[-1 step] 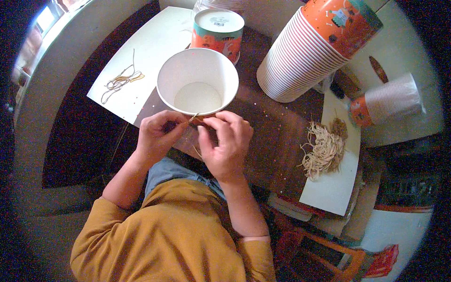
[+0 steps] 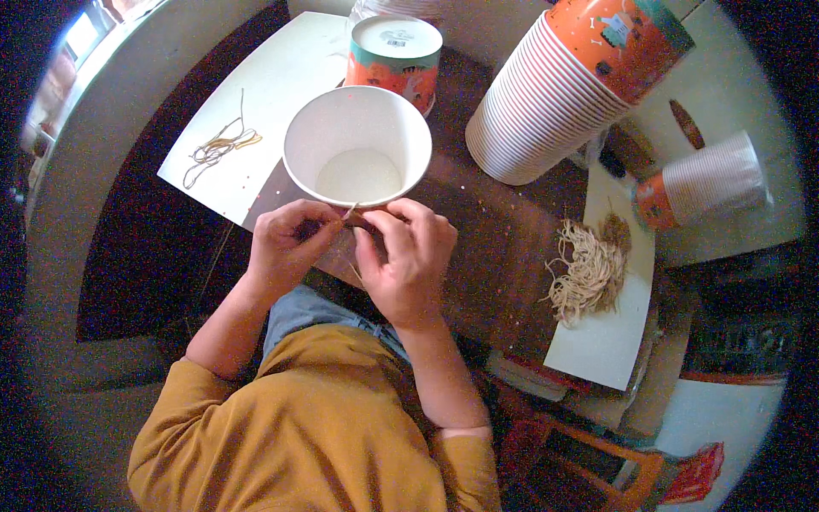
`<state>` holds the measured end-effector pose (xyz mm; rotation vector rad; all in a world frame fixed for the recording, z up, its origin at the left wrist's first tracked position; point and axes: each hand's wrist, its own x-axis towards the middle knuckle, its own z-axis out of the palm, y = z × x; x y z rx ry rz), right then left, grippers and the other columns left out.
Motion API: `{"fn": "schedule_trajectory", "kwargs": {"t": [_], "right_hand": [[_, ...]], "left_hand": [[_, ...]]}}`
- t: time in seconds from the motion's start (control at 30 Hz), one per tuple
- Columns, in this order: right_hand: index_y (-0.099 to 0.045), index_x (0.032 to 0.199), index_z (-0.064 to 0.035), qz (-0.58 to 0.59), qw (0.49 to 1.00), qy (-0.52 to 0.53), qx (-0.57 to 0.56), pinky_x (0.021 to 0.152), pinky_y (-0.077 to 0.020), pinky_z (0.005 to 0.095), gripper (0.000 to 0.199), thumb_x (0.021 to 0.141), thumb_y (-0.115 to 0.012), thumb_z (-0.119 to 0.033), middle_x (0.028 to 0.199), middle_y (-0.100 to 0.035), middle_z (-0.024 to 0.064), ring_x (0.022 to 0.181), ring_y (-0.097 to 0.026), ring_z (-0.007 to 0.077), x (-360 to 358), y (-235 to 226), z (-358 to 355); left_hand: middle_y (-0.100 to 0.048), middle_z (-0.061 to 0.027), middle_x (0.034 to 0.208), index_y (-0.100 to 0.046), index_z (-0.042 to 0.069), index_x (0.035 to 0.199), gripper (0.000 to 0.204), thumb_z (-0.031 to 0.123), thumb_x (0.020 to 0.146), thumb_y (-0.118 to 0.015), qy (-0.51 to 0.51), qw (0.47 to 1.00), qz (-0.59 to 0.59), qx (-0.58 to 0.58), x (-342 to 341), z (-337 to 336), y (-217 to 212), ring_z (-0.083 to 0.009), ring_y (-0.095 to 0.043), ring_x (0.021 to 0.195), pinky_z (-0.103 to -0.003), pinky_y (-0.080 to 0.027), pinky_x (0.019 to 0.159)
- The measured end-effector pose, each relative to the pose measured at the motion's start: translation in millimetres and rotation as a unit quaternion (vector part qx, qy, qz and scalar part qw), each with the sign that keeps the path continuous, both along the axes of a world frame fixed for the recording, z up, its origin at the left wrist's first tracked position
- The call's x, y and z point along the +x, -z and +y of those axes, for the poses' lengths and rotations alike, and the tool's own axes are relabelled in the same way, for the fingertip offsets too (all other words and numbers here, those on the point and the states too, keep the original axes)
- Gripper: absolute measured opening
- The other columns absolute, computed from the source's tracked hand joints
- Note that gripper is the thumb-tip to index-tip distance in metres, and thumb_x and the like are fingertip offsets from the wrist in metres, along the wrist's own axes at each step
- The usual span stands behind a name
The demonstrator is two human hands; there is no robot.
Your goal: Attaching decorative strings to paper cups by threading them through pre-punched holes and tying knots.
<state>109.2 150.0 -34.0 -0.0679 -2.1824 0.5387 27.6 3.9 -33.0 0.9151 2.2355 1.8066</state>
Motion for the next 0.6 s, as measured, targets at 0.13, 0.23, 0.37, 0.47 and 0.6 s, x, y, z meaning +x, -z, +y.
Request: {"fn": "schedule_trajectory", "kwargs": {"t": [0.13, 0.23, 0.37, 0.47, 0.6], "right_hand": [[-0.061, 0.086, -0.0145, 0.008, 0.998, 0.001, 0.066, 0.073, -0.0372, 0.0393, 0.014, 0.075, -0.07, -0.014, 0.087, -0.054, 0.0012, 0.077, -0.051, 0.0221, -8, 4, 0], [-0.061, 0.085, -0.014, 0.002, 0.997, 0.001, 0.074, 0.073, -0.0373, 0.0393, 0.014, 0.074, -0.07, -0.014, 0.086, -0.054, 0.0014, 0.077, -0.051, 0.0219, -8, 6, 0], [-0.061, 0.087, -0.0138, -0.001, 0.997, 0.005, 0.079, 0.074, -0.0371, 0.0392, 0.015, 0.074, -0.07, -0.016, 0.087, -0.054, 0.0016, 0.077, -0.052, 0.0216, -8, 9, 3], [-0.061, 0.089, -0.0141, 0.016, 0.997, 0.016, 0.078, 0.073, -0.0366, 0.039, 0.018, 0.074, -0.07, -0.018, 0.087, -0.054, 0.0013, 0.075, -0.051, 0.0211, -10, 5, 0], [-0.062, 0.091, -0.0147, 0.014, 0.991, 0.05, 0.126, 0.07, -0.0348, 0.0385, 0.019, 0.076, -0.069, -0.023, 0.084, -0.053, -0.0001, 0.072, -0.05, 0.0199, -15, 12, -2]], "left_hand": [[-0.067, -0.0028, 0.078, -0.065, -0.001, 0.088, 0.007, 0.001, 0.082, -0.067, -0.007, 0.999, 0.033, -0.013, -1, 0, 1, -0.0038, -0.058, 0.069, -0.021, -0.048, 0.061], [-0.066, -0.0029, 0.076, -0.065, 0.0, 0.086, 0.006, 0.002, 0.081, -0.067, -0.004, 1.0, 0.018, -0.02, -1, -1, -4, -0.0044, -0.058, 0.068, -0.021, -0.048, 0.06], [-0.066, -0.0029, 0.075, -0.065, 0.0, 0.085, 0.006, 0.002, 0.08, -0.068, -0.017, 0.999, 0.027, -0.011, -3, 0, -4, -0.0046, -0.058, 0.067, -0.021, -0.048, 0.059], [-0.066, -0.0029, 0.074, -0.065, 0.0, 0.086, 0.007, 0.002, 0.08, -0.068, -0.02, 0.999, 0.041, -0.019, -4, 0, -3, -0.0049, -0.058, 0.066, -0.021, -0.048, 0.059], [-0.066, -0.0027, 0.075, -0.065, 0.0, 0.086, 0.007, 0.002, 0.08, -0.068, -0.009, 1.0, 0.028, -0.004, -3, 1, -4, -0.0052, -0.058, 0.066, -0.022, -0.048, 0.059]]}}
